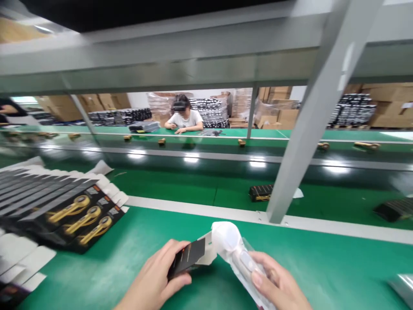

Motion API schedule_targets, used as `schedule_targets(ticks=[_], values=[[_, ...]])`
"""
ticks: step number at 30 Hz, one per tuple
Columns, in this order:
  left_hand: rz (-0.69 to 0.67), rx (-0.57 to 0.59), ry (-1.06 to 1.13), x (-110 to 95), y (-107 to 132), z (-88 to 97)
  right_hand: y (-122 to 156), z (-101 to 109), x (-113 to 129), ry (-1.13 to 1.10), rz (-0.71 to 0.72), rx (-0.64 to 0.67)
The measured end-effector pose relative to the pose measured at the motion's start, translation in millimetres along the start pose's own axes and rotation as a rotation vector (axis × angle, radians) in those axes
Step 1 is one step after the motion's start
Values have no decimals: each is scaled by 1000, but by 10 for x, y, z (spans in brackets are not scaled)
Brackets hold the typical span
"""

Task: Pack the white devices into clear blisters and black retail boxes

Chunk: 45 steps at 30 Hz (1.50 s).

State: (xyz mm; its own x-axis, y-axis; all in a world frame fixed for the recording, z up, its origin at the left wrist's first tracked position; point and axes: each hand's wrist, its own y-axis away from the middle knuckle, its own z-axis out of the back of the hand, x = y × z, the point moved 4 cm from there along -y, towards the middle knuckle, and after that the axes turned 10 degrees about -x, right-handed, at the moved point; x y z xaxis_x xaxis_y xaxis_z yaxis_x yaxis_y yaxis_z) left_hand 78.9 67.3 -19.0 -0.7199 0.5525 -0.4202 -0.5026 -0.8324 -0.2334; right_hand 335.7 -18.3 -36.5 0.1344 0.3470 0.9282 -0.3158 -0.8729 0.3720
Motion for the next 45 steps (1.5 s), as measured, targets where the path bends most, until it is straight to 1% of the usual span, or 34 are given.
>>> schedule_targets(ticks=[3,5,9,14,16,19,22,26,29,32,35,37,40,41,43,45], values=[[-50,-4,54,-33,13,-85,77,58,155,-53,28,150],[-61,-24,76,-27,23,-124,109,118,219,-46,55,199],[-41,-40,100,-27,10,-182,133,200,207,-18,51,249],[-65,-103,134,-90,-34,-188,117,182,117,-27,69,243],[-125,-147,139,-119,-23,-186,101,162,64,-17,35,250],[-250,-246,148,-152,23,-188,98,146,1,33,-33,330],[-361,-313,120,-171,77,-196,121,193,29,89,-41,385],[-463,-298,75,-236,117,-186,169,280,142,201,-16,363],[-537,-259,22,-344,128,-165,207,270,159,352,21,277],[-598,-217,-29,-448,135,-160,244,157,93,509,87,212],[-612,-212,-62,-489,128,-157,259,-2,14,520,161,222],[-629,-199,-84,-502,120,-159,238,-67,-40,462,112,224],[-671,-168,-105,-541,102,-154,178,-106,-130,338,-78,220],[-685,-162,-112,-562,96,-150,155,-110,-154,312,-115,212],[-705,-156,-131,-610,90,-146,107,-115,-199,300,-124,180],[-721,-154,-155,-654,95,-149,76,-126,-254,303,-94,163]])
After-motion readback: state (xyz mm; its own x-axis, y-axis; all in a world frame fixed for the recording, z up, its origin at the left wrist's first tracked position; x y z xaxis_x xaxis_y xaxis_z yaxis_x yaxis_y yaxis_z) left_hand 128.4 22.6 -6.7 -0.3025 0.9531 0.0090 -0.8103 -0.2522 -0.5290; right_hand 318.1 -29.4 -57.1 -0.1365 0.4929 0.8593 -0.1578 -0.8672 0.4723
